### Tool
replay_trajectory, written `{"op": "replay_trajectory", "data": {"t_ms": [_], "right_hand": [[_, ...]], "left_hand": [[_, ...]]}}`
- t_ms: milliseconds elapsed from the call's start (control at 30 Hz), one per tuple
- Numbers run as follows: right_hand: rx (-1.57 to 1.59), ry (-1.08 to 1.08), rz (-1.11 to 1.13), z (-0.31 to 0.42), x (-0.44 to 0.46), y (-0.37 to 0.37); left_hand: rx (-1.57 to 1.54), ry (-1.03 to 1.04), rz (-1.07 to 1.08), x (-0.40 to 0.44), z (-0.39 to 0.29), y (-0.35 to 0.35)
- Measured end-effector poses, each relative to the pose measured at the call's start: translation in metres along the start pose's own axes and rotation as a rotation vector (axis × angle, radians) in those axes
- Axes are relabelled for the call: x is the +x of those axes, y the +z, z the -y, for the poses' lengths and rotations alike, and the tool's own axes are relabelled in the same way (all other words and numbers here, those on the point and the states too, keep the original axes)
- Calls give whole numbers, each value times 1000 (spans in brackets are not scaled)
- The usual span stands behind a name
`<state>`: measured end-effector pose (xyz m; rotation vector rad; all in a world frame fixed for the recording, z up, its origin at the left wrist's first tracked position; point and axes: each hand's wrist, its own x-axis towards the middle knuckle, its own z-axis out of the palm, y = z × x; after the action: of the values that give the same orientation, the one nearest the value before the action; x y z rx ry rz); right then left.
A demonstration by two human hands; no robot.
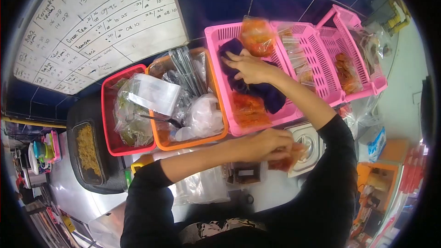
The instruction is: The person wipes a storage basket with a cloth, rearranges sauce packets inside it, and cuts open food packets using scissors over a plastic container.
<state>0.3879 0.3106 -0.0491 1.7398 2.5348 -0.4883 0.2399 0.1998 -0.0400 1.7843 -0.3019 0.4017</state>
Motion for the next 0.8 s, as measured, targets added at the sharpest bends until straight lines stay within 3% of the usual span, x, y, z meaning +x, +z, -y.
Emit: {"op": "replay_trajectory", "data": {"t_ms": [133,300,367,500,667,800], "right_hand": [[64,-162,-164,-6,-9,10],[217,-172,-83,-2,-23,11],[288,-212,-23,2,-32,9],[370,-214,80,6,-52,15],[243,-323,121,10,-55,9],[132,-178,15,16,-44,6]], "left_hand": [[135,97,-116,12,22,3],[214,136,-209,14,26,7],[456,221,-66,13,29,6],[504,217,-121,12,27,10],[567,208,-105,10,27,8],[552,216,-127,8,32,11]]}}
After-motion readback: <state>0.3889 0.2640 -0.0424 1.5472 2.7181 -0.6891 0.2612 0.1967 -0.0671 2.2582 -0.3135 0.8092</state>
